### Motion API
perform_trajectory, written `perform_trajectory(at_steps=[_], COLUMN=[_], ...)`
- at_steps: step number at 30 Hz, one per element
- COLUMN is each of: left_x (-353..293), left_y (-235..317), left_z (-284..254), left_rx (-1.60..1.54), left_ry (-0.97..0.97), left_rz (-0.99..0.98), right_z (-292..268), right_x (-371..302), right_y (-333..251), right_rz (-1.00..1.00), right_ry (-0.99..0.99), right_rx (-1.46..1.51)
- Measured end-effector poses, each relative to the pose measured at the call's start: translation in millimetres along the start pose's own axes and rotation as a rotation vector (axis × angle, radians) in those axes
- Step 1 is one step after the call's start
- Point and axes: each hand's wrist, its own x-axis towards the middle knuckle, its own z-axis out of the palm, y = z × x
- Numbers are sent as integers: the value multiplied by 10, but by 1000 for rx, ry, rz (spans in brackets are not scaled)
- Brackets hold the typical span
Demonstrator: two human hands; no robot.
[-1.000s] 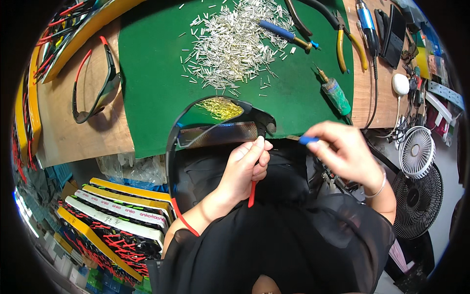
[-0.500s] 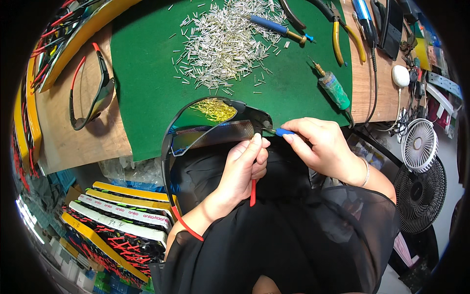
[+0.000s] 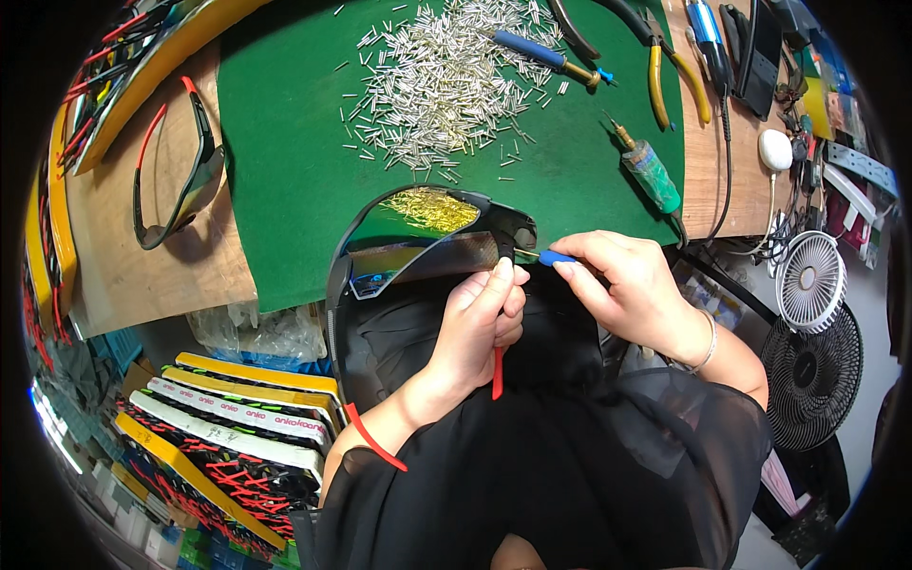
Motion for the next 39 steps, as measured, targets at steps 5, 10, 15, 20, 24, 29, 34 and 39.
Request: perform_trajectory(at_steps=[5, 10, 15, 20, 24, 29, 34, 39], left_x=[-1, -3, 14, 44, 62, 53, 71, 77], left_y=[4, 5, 21, 50, 45, 69, 85, 81], left_z=[12, 8, -3, -46, -44, -25, -70, -75], left_rx=[10, 9, 32, 47, 57, 46, -27, -19], left_ry=[14, 11, -8, -76, -75, -60, -140, -155], left_rz=[-10, -9, -22, -37, -50, -100, -158, -148], right_z=[2, -55, -113, -156, -165, -166, -188, -154], right_x=[-5, 23, 96, 195, 200, 247, 278, 260], right_y=[0, -34, -89, -137, -135, -156, -163, -216], right_rz=[-8, -85, -71, -79, -179, -203, -154, 37], right_ry=[10, -7, -39, -232, -260, -297, -263, -242], right_rx=[-30, -116, -145, -255, -331, -324, -214, -124])
